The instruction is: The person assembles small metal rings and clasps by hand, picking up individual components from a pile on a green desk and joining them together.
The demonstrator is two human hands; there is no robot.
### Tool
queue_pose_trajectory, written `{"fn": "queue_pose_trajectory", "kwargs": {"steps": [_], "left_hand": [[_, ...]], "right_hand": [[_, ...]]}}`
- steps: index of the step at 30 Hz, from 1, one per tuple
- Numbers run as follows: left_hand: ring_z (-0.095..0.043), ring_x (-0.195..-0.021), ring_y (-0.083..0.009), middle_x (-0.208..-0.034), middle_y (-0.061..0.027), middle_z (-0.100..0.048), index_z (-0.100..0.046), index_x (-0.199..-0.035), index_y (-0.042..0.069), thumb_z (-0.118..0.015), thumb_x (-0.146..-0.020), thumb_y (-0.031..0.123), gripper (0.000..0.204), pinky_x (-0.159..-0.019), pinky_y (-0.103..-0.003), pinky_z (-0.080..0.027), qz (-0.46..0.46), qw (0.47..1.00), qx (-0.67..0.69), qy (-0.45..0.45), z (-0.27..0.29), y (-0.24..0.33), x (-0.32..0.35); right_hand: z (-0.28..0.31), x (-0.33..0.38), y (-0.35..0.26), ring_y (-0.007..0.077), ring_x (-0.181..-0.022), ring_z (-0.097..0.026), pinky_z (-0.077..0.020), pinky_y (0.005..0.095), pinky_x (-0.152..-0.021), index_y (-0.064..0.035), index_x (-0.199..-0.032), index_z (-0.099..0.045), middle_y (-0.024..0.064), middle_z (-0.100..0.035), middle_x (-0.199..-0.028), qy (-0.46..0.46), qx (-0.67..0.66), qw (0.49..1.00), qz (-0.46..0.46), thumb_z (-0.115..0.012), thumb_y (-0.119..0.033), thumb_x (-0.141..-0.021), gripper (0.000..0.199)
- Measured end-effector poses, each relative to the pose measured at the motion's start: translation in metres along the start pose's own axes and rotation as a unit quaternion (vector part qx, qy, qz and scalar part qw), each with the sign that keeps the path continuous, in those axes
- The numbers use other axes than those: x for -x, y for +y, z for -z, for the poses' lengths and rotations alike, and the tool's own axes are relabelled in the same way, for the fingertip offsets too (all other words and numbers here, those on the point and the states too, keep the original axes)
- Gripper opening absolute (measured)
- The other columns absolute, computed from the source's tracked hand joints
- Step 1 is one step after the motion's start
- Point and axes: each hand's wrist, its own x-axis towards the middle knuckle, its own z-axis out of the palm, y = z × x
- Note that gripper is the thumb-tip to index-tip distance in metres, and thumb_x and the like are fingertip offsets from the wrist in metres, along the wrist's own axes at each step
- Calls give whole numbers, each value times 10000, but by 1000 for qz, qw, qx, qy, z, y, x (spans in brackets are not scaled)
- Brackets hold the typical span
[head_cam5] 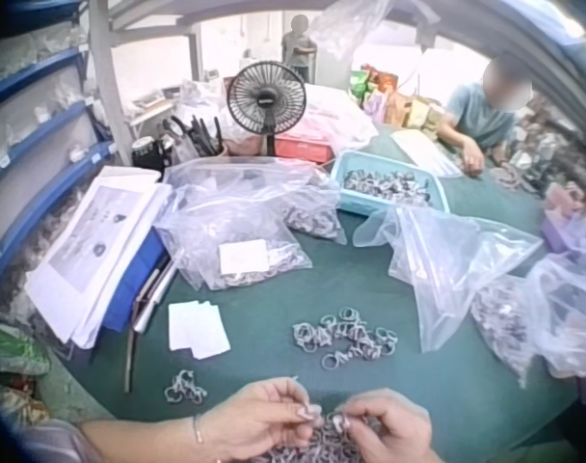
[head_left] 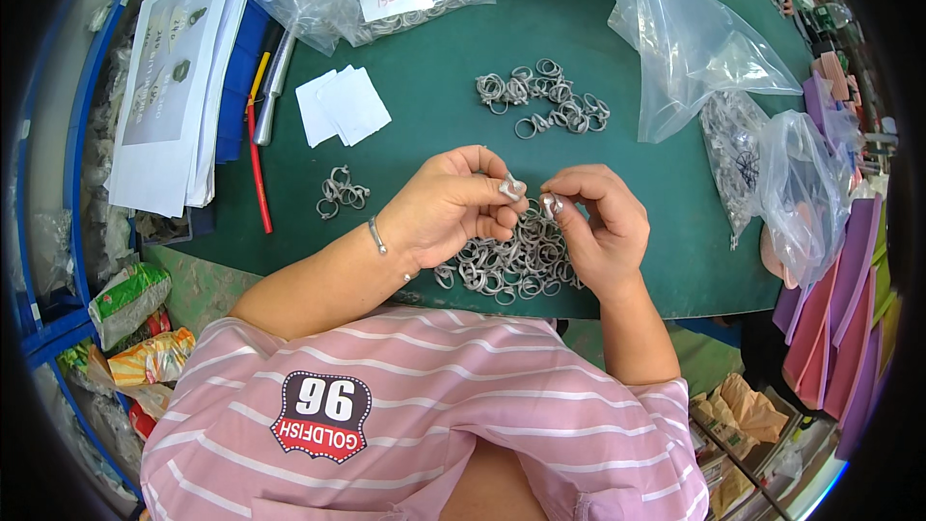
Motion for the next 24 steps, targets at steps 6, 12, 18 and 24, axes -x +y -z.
{"fn": "queue_pose_trajectory", "kwargs": {"steps": [6, 12, 18, 24], "left_hand": [[-630, -610, -132, -760, -83, -643, -539, -870, 15, -635, -832, -2, 105, -546, -235, -527, -84, 961, -264, 9, -5, -1, 12], [-577, -648, -134, -831, -64, -604, -627, -870, 10, -629, -746, -46, 137, -569, -256, -464, -292, 723, -626, -35, 5, 3, 22], [-592, -644, -147, -798, -66, -581, -626, -915, 13, -657, -796, 15, 122, -562, -271, -472, -396, 566, -716, 101, 23, 15, -22], [-638, -648, -110, -833, -62, -664, -612, -958, 8, -649, -885, 93, 119, -569, -228, -532, -172, 911, -360, 107, 26, 17, -18]], "right_hand": [[3, -4, -10, 258, -776, -634, -516, 320, -654, -25, -876, -663, 113, -642, -850, -102, 39, 993, 39, -608, 163, -680, 278], [10, -12, -4, 310, -761, -618, -511, 375, -681, -20, -876, -660, 126, -634, -846, -174, 105, 979, -5, -609, 122, -700, 232], [-15, -39, 36, 321, -699, -628, -503, 402, -614, -22, -824, -656, 141, -634, -797, -71, 362, 927, -63, -657, -84, -787, 72], [-15, -37, 44, 284, -660, -633, -519, 372, -594, -13, -826, -647, 123, -635, -754, -67, 305, 949, -37, -674, -91, -800, 87]]}}
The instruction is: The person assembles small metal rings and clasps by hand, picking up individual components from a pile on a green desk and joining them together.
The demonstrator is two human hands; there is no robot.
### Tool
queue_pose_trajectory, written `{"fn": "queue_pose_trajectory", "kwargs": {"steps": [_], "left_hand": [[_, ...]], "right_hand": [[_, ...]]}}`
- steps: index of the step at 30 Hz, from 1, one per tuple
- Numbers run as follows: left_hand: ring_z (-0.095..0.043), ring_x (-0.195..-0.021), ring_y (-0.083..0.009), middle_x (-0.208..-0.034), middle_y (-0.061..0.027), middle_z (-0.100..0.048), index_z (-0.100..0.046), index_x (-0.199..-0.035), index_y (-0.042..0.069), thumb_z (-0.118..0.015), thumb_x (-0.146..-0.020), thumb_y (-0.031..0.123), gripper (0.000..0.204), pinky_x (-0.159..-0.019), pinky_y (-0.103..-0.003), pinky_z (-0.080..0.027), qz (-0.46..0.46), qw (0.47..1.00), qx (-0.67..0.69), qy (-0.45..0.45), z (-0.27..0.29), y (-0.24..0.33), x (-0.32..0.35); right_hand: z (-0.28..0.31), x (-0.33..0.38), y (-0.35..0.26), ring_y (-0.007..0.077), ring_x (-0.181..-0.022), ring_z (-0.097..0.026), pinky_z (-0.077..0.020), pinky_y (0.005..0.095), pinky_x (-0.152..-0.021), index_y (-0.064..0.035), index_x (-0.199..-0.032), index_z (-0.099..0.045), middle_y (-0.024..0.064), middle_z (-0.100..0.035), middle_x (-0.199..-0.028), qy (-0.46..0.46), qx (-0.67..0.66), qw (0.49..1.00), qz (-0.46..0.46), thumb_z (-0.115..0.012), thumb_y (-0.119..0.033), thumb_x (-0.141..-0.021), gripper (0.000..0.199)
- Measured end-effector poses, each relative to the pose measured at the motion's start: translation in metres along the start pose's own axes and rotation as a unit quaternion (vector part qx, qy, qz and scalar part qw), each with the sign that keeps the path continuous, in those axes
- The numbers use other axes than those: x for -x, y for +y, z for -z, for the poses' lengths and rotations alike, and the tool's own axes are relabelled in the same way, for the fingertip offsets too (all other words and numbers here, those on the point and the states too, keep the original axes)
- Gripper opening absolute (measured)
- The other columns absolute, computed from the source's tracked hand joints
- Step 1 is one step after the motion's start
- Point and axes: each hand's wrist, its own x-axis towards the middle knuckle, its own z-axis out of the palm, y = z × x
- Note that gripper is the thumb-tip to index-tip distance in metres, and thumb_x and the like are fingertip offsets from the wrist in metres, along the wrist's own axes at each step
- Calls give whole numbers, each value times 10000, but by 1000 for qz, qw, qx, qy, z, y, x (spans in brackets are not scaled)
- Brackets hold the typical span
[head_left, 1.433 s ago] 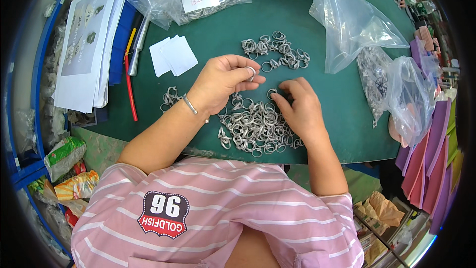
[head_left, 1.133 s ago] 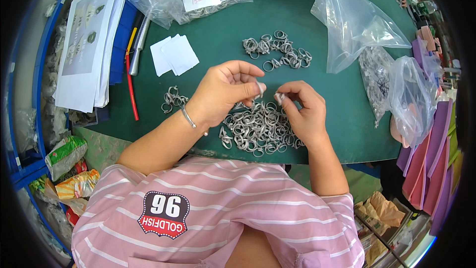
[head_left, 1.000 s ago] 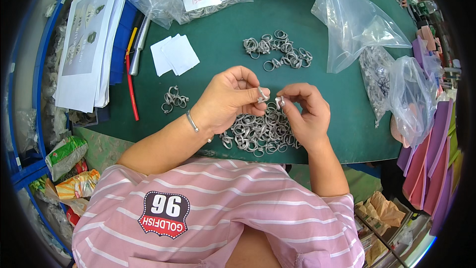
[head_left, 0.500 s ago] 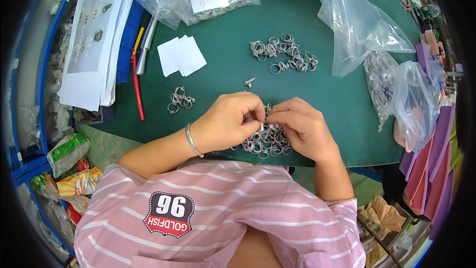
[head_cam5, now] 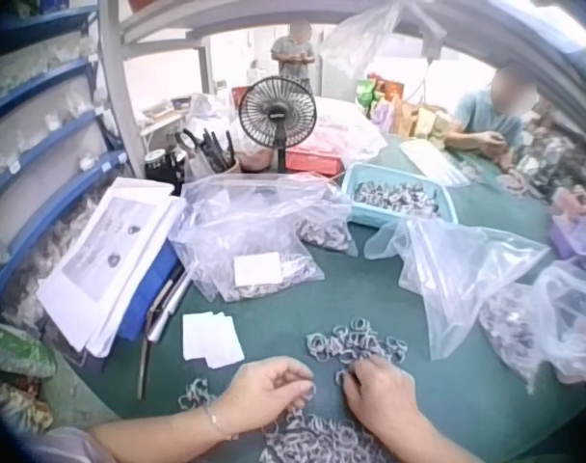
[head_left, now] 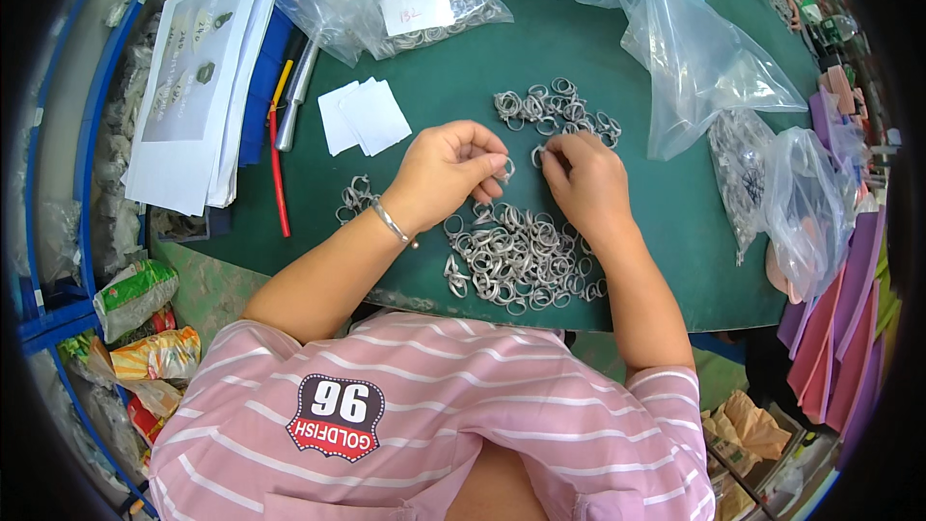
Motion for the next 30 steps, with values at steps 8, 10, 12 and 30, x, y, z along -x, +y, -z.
{"fn": "queue_pose_trajectory", "kwargs": {"steps": [8, 10, 12, 30], "left_hand": [[-622, -617, -102, -812, -93, -661, -609, -963, -8, -613, -905, 99, 121, -548, -222, -518, 129, 964, 220, -80, 2, 5, 13], [-617, -605, -103, -807, -96, -662, -606, -962, -12, -609, -905, 92, 119, -535, -218, -506, 131, 964, 216, -87, 1, 8, 15], [-612, -596, -104, -802, -97, -662, -604, -962, -16, -607, -901, 80, 114, -520, -212, -493, 132, 962, 219, -94, -1, 10, 17], [-608, -862, -317, -976, -139, -610, -618, -994, -24, -582, -796, -34, 202, -730, -359, -504, -440, 815, -378, -7, -38, 0, -39]], "right_hand": [[17, 24, -15, 108, -740, -641, -527, 229, -636, 36, -894, -633, 64, -643, -816, -54, -416, 901, -115, -606, 88, -828, 89], [24, 26, -19, 115, -743, -643, -537, 235, -643, 34, -900, -634, 70, -642, -838, -57, -421, 900, -101, -607, 98, -818, 107], [28, 27, -24, 117, -745, -644, -540, 240, -647, 31, -892, -637, 71, -643, -839, -55, -418, 902, -92, -610, 102, -812, 110], [21, -1, 13, 319, -775, -609, -502, 400, -658, -36, -879, -653, 109, -606, -845, 60, 2, 998, 12, -649, -37, -784, 95]]}}
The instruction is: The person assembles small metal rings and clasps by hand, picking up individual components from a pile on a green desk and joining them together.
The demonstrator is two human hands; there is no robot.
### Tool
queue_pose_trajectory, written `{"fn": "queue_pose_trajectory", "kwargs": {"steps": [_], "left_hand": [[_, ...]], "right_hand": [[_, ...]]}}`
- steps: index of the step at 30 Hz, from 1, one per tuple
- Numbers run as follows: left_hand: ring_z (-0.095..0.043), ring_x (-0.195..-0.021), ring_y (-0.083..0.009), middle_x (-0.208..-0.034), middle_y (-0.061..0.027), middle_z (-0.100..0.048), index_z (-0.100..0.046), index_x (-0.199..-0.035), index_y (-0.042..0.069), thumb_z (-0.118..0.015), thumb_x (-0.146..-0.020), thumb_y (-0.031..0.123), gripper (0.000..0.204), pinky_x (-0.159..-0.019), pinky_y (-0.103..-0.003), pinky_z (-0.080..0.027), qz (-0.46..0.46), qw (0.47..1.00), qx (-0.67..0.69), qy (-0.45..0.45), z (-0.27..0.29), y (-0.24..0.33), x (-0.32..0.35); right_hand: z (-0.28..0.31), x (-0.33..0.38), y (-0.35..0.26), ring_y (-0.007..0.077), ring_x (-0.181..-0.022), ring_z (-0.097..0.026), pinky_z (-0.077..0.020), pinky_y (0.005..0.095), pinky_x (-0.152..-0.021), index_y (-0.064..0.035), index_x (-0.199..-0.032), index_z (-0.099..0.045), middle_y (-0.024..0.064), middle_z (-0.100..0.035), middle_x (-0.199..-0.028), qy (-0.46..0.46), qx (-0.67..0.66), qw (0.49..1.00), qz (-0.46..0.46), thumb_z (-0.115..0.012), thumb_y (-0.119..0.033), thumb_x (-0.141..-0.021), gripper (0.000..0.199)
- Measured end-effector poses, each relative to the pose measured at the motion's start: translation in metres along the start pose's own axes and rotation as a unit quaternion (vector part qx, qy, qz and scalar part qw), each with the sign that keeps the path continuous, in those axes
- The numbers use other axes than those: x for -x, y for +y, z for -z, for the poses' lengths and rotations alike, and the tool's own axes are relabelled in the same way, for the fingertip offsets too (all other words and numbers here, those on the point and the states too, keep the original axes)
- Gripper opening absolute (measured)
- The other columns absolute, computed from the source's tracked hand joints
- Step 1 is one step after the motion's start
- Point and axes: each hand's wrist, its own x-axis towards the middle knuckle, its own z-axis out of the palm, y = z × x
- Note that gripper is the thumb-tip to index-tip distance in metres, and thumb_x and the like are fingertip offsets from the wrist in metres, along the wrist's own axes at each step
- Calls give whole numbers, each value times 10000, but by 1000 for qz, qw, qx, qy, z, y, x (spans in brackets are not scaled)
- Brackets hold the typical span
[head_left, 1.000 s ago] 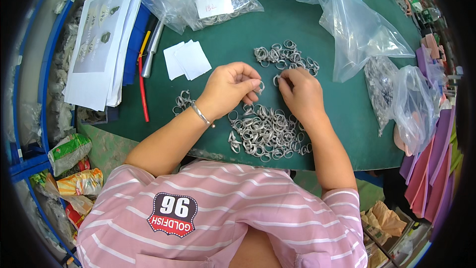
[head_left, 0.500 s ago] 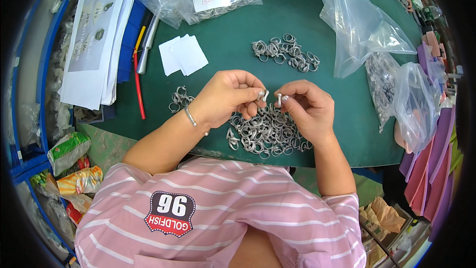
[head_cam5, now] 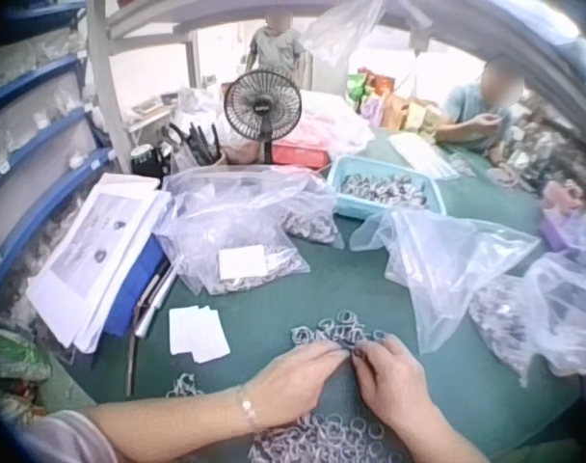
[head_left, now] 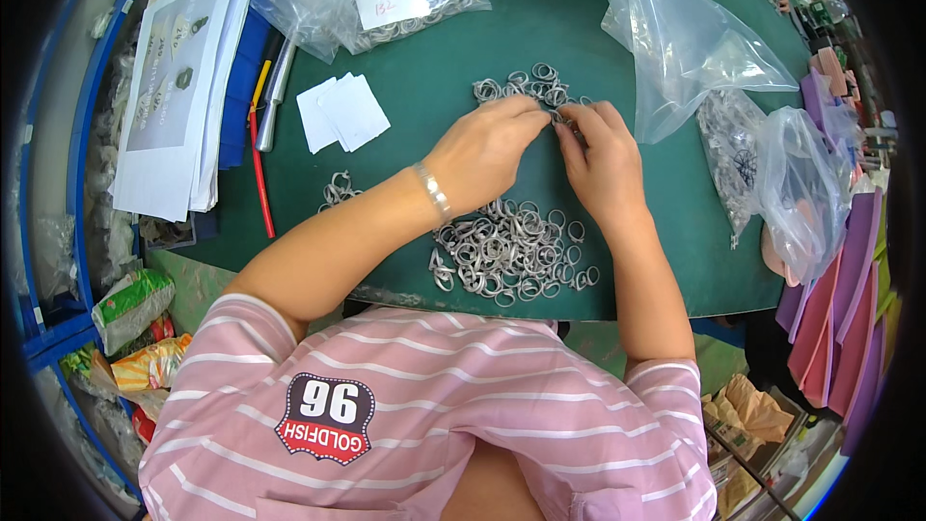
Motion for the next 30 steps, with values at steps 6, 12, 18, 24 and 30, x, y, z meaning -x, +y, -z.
{"fn": "queue_pose_trajectory", "kwargs": {"steps": [6, 12, 18, 24, 30], "left_hand": [[-569, -835, -316, -932, -126, -535, -589, -973, 6, -620, -756, -28, 222, -733, -392, -489, 27, 988, -132, -70, -7, -11, -5], [-606, -767, -283, -868, -103, -582, -583, -1003, 28, -664, -743, -23, 277, -674, -362, -508, 46, 993, -31, -105, 7, -10, 8], [-609, -715, -191, -849, -86, -600, -605, -981, 14, -644, -802, -28, 187, -621, -289, -494, 188, 961, 204, 11, 9, 14, 15], [-609, -723, -221, -900, -103, -586, -635, -982, 21, -695, -792, 48, 201, -639, -308, -500, 89, 991, 75, -72, 5, 8, 15], [-586, -774, -307, -836, -114, -544, -628, -883, 43, -725, -728, 79, 186, -666, -402, -486, 52, 992, 5, -116, -17, 7, 4]], "right_hand": [[-6, -2, 5, 297, -764, -611, -505, 384, -639, -47, -869, -665, 92, -604, -836, 15, 47, 998, 27, -669, -61, -784, 86], [10, 8, -1, 112, -644, -619, -479, 260, -539, -10, -911, -678, 51, -654, -763, -85, -264, 930, -241, -645, -18, -840, 78], [16, 14, -6, 67, -653, -606, -462, 195, -528, 13, -961, -666, 32, -660, -780, -135, -389, 861, -299, -601, 8, -877, 106], [15, 22, 5, 72, -658, -609, -475, 196, -538, 10, -965, -660, 36, -663, -784, -126, -378, 860, -318, -596, 7, -883, 105], [27, 32, 7, 72, -653, -608, -482, 193, -544, 8, -959, -659, 43, -666, -787, -112, -414, 846, -317, -592, 2, -888, 98]]}}
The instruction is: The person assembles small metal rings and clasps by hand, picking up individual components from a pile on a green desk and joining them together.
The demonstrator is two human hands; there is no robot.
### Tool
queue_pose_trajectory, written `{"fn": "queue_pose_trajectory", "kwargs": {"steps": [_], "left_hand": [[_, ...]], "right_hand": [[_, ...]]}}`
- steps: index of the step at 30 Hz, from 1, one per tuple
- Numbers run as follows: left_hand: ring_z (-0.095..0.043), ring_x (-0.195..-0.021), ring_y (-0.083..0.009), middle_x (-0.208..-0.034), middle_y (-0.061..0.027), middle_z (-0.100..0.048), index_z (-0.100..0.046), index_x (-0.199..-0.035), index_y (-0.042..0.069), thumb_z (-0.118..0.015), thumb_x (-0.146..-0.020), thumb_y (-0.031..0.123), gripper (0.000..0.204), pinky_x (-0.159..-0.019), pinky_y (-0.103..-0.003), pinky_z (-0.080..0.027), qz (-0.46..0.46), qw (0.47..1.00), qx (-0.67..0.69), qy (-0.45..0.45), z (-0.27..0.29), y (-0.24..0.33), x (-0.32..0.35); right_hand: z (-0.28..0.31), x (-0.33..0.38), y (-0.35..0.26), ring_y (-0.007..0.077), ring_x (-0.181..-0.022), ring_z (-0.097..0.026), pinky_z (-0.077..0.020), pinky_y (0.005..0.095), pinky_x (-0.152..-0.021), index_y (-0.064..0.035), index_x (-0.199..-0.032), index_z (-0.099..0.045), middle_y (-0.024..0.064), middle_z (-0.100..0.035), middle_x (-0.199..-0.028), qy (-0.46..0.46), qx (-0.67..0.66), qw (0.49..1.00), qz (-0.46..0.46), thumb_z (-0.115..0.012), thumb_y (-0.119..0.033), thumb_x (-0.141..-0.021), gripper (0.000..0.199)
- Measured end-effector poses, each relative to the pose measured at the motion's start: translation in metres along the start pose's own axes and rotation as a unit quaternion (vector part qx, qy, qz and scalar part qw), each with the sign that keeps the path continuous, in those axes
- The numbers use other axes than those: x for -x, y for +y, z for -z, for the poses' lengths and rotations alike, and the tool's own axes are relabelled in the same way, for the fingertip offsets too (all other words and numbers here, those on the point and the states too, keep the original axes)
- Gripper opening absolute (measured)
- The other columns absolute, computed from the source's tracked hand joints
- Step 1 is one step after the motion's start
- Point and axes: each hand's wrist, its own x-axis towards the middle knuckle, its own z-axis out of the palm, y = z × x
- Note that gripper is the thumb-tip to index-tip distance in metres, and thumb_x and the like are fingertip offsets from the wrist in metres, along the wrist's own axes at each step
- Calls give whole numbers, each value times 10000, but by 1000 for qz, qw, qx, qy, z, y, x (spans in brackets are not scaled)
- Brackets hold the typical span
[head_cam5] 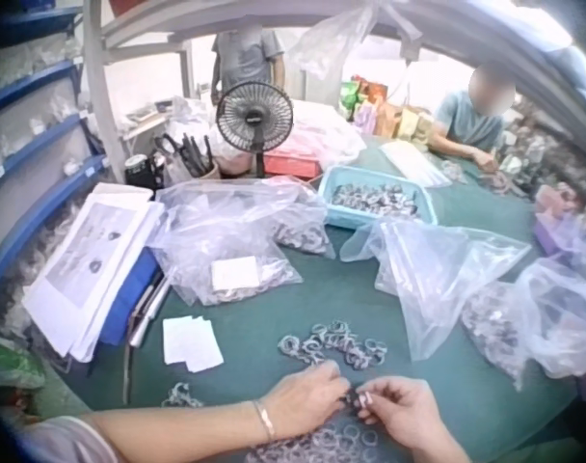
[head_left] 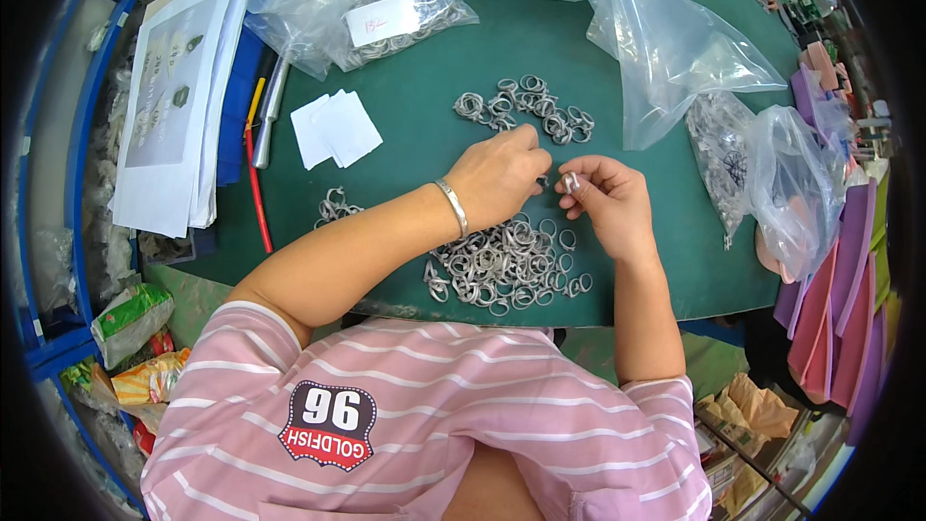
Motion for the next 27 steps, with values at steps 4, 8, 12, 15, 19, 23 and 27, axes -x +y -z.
{"fn": "queue_pose_trajectory", "kwargs": {"steps": [4, 8, 12, 15, 19, 23, 27], "left_hand": [[-610, -724, -260, -768, -115, -574, -615, -816, 25, -708, -726, 27, 130, -637, -365, -490, 3, 1000, 31, -3, 2, -6, 0], [-658, -746, -136, -840, -87, -657, -618, -899, -5, -648, -814, -31, 94, -643, -258, -541, 227, 917, 328, -2, 19, 7, 5], [-687, -783, -176, -895, -113, -677, -603, -929, -28, -619, -845, -51, 88, -674, -252, -570, 276, 828, 488, 17, 27, 11, 10], [-696, -775, -211, -894, -151, -681, -591, -903, -41, -619, -848, -48, 62, -648, -268, -576, 290, 810, 508, 38, 33, 20, 13], [-693, -744, -211, -869, -160, -683, -584, -905, -42, -620, -855, -41, 61, -627, -267, -574, 282, 804, 521, 52, 39, 23, 18], [-671, -710, -164, -854, -131, -690, -615, -877, -33, -632, -835, -50, 48, -619, -248, -549, 286, 820, 495, 44, 40, 22, 23], [-655, -713, -159, -839, -97, -690, -659, -835, -6, -652, -777, -55, 76, -634, -271, -527, 153, 954, 254, -41, 40, 22, 31]], "right_hand": [[2, 10, -3, 109, -704, -624, -500, 242, -611, 9, -925, -668, 51, -671, -807, -55, 83, 994, 34, -613, 21, -853, 92], [-1, 9, -5, 307, -773, -621, -498, 359, -702, -2, -870, -667, 153, -636, -819, -76, 282, 938, 187, -661, -12, -784, 86], [-7, -23, -1, 345, -762, -613, -494, 399, -666, 7, -892, -631, 162, -614, -832, 120, 358, 890, 255, -670, -48, -789, 123], [-11, -41, 1, 326, -727, -613, -499, 387, -647, 8, -906, -636, 154, -620, -830, 142, 389, 879, 234, -690, -46, -776, 152], [-11, -33, -7, 247, -686, -615, -509, 323, -645, 8, -938, -655, 138, -637, -794, 56, 307, 936, 162, -714, -12, -748, 200], [-12, -24, 1, 217, -697, -634, -510, 304, -644, 14, -958, -658, 124, -647, -796, 73, 264, 942, 195, -691, 1, -772, 189], [-4, -17, 2, 140, -670, -637, -505, 260, -605, 26, -954, -661, 76, -660, -776, 87, 208, 970, 95, -645, 11, -828, 128]]}}
